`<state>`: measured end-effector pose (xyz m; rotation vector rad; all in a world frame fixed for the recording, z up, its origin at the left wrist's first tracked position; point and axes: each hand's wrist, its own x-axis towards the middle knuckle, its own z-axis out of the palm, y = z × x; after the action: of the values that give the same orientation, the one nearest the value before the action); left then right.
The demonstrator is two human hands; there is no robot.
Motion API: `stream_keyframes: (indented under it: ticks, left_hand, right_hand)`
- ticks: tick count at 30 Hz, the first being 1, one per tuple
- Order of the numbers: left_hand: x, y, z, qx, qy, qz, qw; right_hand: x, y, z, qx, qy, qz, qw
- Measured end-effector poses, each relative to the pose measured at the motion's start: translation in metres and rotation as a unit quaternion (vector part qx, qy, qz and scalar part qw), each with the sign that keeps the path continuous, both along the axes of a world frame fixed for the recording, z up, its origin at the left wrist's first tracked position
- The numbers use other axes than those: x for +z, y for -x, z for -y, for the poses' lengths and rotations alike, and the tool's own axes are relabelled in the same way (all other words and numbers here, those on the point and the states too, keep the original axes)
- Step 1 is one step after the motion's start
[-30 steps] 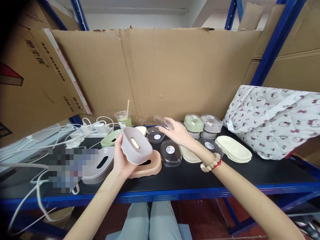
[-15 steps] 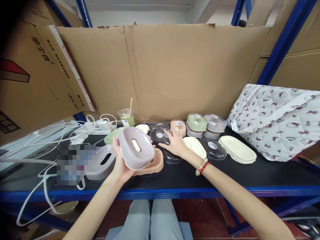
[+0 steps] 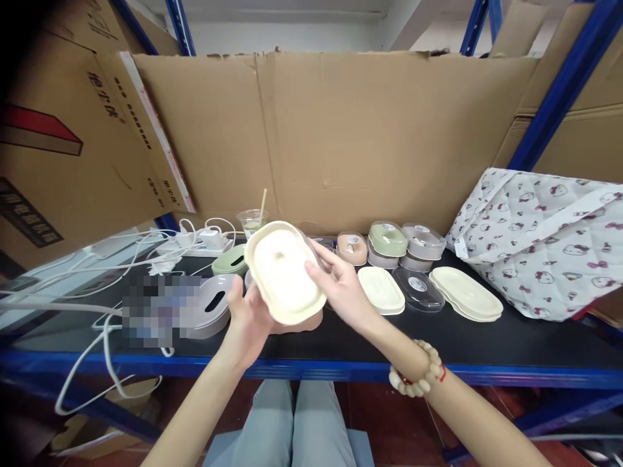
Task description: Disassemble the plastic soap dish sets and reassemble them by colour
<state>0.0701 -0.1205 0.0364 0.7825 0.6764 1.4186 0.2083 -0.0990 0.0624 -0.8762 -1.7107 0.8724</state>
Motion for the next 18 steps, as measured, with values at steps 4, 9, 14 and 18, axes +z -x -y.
stream_keyframes:
  ticks: [4, 9, 14, 18]
  left_hand:
    - [-0.002, -0.003, 0.007, 0.045, 0.001, 0.086, 0.995]
    - [-0.002, -0.004, 0.009, 0.089, 0.018, 0.097, 0.991]
    - [-0.001, -0.002, 0.013, 0.083, -0.002, 0.082, 0.993]
    - [-0.008, 0.001, 0.018, 0.122, -0.009, 0.053, 0.991]
  right_hand:
    - [-0.001, 0.004, -0.008, 0.044, 0.041, 0.043, 0.997]
    - [-0.002, 0.016, 0.013, -0.120, -0.154, 0.096, 0.976]
    - [-0.006, 0.026, 0.048, -0.019, -0.106, 0.097, 0.989]
    - [-0.017, 0.032, 0.055, 0.009, -0.036, 0.027, 0.999]
